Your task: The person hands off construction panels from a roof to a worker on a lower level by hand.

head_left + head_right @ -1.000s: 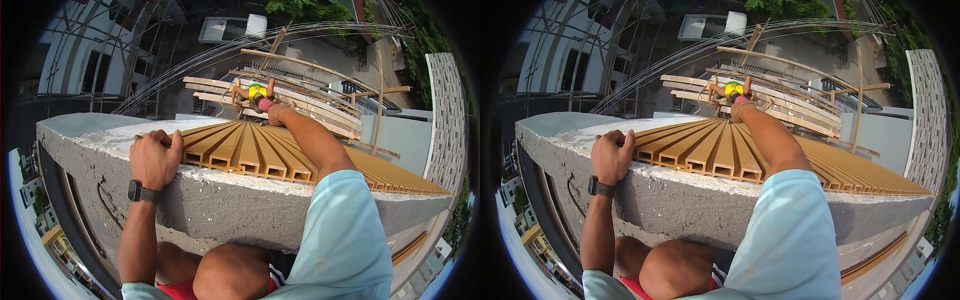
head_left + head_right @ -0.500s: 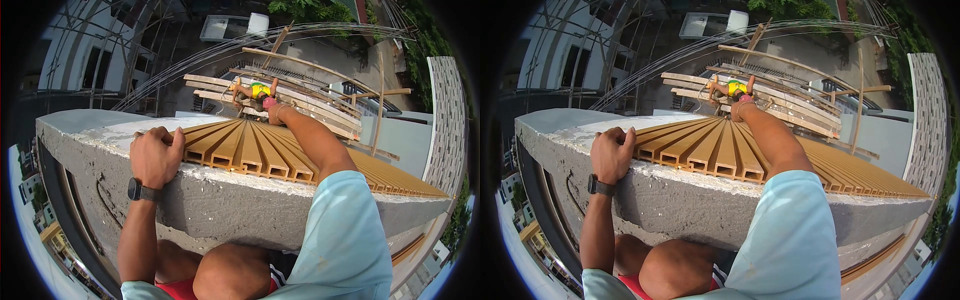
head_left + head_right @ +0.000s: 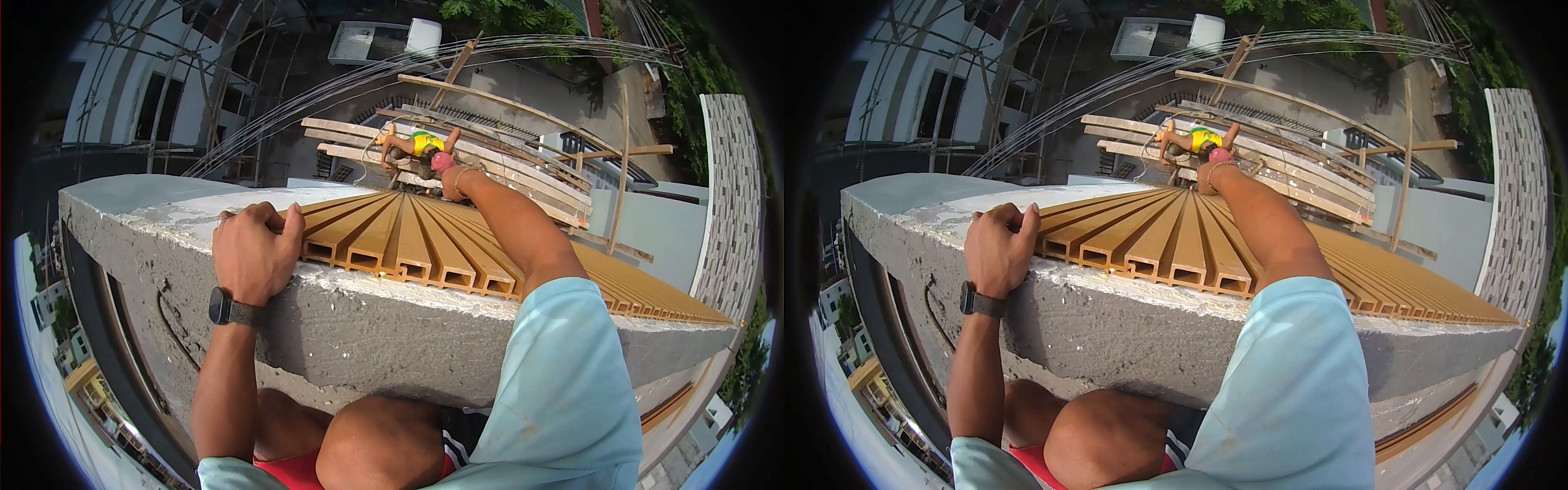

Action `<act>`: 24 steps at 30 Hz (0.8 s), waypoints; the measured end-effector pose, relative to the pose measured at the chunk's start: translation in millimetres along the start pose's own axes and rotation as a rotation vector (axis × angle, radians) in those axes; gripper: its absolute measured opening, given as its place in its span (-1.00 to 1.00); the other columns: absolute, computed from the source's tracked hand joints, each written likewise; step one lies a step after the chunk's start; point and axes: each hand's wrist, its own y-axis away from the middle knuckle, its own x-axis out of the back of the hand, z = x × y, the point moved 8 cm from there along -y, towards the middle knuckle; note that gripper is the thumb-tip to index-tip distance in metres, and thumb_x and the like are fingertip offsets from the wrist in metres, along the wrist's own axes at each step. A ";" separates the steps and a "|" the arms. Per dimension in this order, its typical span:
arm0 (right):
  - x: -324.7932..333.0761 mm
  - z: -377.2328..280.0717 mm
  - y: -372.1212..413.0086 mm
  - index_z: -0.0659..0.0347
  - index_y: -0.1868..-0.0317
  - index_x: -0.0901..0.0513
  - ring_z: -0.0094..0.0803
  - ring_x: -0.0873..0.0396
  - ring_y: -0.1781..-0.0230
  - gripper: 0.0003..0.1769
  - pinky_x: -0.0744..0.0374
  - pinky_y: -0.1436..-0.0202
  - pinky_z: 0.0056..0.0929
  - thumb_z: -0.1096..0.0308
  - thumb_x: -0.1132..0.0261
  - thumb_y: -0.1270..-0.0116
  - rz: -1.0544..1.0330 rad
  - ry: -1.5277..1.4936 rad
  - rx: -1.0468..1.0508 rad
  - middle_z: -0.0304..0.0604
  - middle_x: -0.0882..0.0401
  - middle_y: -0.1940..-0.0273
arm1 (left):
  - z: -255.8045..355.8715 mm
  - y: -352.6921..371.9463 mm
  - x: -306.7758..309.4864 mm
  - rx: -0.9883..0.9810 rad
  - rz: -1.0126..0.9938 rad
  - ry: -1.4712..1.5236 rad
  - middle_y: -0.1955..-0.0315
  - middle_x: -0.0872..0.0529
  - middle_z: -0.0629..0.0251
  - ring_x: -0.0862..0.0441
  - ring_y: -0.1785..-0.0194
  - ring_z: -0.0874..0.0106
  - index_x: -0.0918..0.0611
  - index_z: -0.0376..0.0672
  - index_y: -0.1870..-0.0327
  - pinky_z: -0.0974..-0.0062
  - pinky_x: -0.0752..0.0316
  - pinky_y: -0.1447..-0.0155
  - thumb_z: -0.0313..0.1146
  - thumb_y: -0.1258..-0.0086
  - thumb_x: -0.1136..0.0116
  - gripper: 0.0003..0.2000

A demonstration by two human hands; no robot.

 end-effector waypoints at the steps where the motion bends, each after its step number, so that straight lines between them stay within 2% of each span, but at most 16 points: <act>1: -2.7 0.4 -2.4 0.33 0.30 -0.70 -0.07 -0.62 0.15 -0.68 -0.56 0.06 -0.25 0.31 -0.13 -0.06 -0.008 0.001 0.012 0.14 -0.64 0.19 | -0.2 0.0 -0.5 0.005 -0.007 -0.003 0.58 -0.66 0.02 -0.62 0.47 0.12 -0.66 -0.35 0.47 0.31 -0.47 0.28 -0.05 -0.23 -0.10 -0.57; 11: 6.2 -3.2 9.0 0.34 0.29 -0.69 -0.05 -0.62 0.13 -0.68 -0.56 0.04 -0.21 0.33 -0.10 -0.06 -0.024 -0.044 -0.013 0.15 -0.64 0.19 | 0.6 0.5 -1.1 0.004 -0.013 -0.031 0.56 -0.67 0.02 -0.63 0.46 0.13 -0.66 -0.35 0.45 0.32 -0.48 0.28 -0.05 -0.23 -0.10 -0.57; 13: 5.5 -1.5 7.5 0.34 0.30 -0.69 -0.05 -0.62 0.14 -0.68 -0.56 0.06 -0.22 0.34 -0.10 -0.05 -0.003 -0.058 -0.021 0.15 -0.64 0.19 | 4.2 1.4 3.2 -0.052 0.077 0.006 0.67 -0.64 0.07 -0.59 0.56 0.12 -0.66 -0.30 0.58 0.32 -0.46 0.16 -0.09 -0.22 -0.11 -0.61; 14: 7.2 -2.0 7.4 0.34 0.30 -0.69 -0.05 -0.62 0.14 -0.68 -0.56 0.06 -0.22 0.34 -0.10 -0.05 -0.004 -0.058 -0.020 0.15 -0.64 0.19 | 3.9 1.5 2.9 -0.051 0.077 0.005 0.67 -0.64 0.07 -0.59 0.56 0.12 -0.66 -0.30 0.58 0.32 -0.46 0.16 -0.09 -0.22 -0.11 -0.61; 16: 4.6 -2.0 7.0 0.33 0.16 -0.68 -0.10 -0.59 0.01 -0.62 -0.55 0.00 -0.24 0.35 -0.14 -0.03 -0.084 -0.033 -0.031 0.13 -0.60 0.06 | 3.4 1.3 2.8 -0.047 0.078 0.015 0.67 -0.64 0.07 -0.59 0.56 0.12 -0.67 -0.29 0.57 0.32 -0.46 0.16 -0.08 -0.22 -0.11 -0.60; 24: 10.7 1.3 13.3 0.29 0.16 -0.69 -0.11 -0.59 0.02 -0.64 -0.55 0.00 -0.22 0.34 -0.17 -0.03 -0.052 -0.063 -0.082 0.08 -0.61 0.05 | 3.8 1.6 2.3 -0.047 0.073 -0.006 0.67 -0.64 0.06 -0.58 0.56 0.10 -0.66 -0.29 0.58 0.30 -0.46 0.19 -0.08 -0.22 -0.10 -0.60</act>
